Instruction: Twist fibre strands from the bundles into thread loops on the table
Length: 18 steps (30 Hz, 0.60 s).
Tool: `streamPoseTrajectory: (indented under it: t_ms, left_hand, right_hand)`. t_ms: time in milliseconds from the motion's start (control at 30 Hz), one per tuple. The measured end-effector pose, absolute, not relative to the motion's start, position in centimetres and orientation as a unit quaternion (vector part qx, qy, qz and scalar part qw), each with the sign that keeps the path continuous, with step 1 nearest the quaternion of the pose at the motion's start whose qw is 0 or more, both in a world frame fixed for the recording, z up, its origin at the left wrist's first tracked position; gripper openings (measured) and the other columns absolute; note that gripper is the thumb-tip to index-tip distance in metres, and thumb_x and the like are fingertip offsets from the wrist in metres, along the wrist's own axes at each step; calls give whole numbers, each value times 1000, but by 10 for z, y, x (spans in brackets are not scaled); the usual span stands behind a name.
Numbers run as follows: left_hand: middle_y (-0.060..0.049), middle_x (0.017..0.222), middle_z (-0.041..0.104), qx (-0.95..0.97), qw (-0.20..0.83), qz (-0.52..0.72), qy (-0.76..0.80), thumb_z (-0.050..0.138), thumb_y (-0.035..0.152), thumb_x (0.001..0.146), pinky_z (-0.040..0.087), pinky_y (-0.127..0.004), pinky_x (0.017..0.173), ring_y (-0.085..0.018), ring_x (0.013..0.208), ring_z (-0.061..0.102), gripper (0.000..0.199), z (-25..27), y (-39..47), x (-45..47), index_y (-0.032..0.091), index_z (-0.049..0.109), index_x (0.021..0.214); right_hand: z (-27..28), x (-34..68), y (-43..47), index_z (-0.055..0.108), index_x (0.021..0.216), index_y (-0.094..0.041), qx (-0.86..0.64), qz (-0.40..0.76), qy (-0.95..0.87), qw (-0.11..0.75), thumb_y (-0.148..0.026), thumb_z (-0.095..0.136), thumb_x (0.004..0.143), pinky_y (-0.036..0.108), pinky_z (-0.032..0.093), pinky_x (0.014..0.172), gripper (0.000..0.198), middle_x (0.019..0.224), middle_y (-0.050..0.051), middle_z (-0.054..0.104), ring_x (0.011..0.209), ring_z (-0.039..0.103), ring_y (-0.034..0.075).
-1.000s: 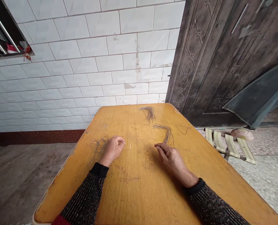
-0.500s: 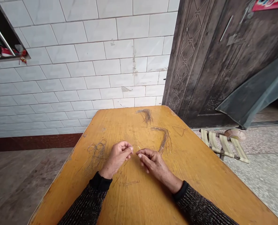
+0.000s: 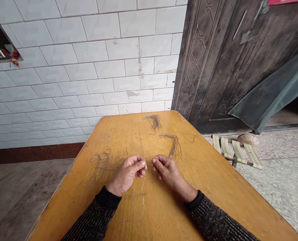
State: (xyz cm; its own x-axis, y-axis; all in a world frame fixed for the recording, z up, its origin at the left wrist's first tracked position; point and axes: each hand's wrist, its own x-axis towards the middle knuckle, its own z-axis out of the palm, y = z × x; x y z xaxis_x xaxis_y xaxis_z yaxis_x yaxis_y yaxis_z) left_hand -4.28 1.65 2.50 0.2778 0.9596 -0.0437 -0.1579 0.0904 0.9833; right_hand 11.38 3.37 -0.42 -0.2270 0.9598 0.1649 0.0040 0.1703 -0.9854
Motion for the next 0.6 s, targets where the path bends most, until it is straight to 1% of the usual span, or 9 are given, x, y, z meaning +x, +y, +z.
streamPoseTrajectory:
  t_ms: [67,133,233,300,367,400,467,600]
  left_hand:
    - [2,61,53,542,552,461,435,58,28,73,36,-18,48,-6,50,47,16,24,16,-39,14,50,73]
    - [2,58,52,587,457,472,473,55,27,74,38,-19,49,-7,49,48,14,23,15,-36,14,51,71]
    - [2,57,53,669,298,461,501,53,25,75,38,-20,49,-8,49,49,11,19,11,-31,15,53,70]
    - [0,60,57,737,189,428,488,52,21,77,37,-20,50,-9,52,50,10,15,7,-27,15,55,69]
    - [-2,63,59,793,110,387,458,49,17,79,37,-21,53,-10,56,51,13,11,3,-24,16,56,68]
    - [-2,64,60,810,89,372,444,47,16,80,37,-21,54,-10,58,52,14,10,2,-23,16,56,68]
    - [-3,68,62,825,82,363,425,45,15,81,38,-22,56,-11,60,53,15,10,0,-21,16,57,72]
    - [-4,74,63,792,122,420,426,45,19,83,41,-22,60,-12,67,56,15,18,2,-25,17,59,79]
  right_hand:
    - [-3,114,33,46,74,-18,-400,510,-574,501,-45,52,75,17,27,30,28,50,-7,46,30,34,4]
    - [0,114,30,45,73,-18,-399,506,-559,521,-44,54,73,17,27,30,28,50,-7,46,30,34,4]
    - [7,116,24,49,66,-16,-392,495,-590,504,-43,53,76,19,30,36,29,49,-5,48,35,41,5]
    - [11,117,21,54,67,-15,-382,498,-601,495,-43,52,76,20,33,41,30,50,-3,50,41,45,7]
    - [11,117,20,56,67,-14,-370,510,-596,498,-42,55,74,20,33,44,29,50,-3,49,45,44,7]
    - [10,117,21,56,65,-14,-364,521,-586,503,-42,57,72,20,33,44,29,50,-3,48,45,43,7]
    - [9,117,24,57,65,-14,-359,547,-553,516,-42,63,66,20,32,44,28,50,-4,48,44,41,6]
    - [10,121,27,60,75,-14,-376,585,-488,527,-41,69,57,19,31,41,33,57,-2,56,45,45,6]
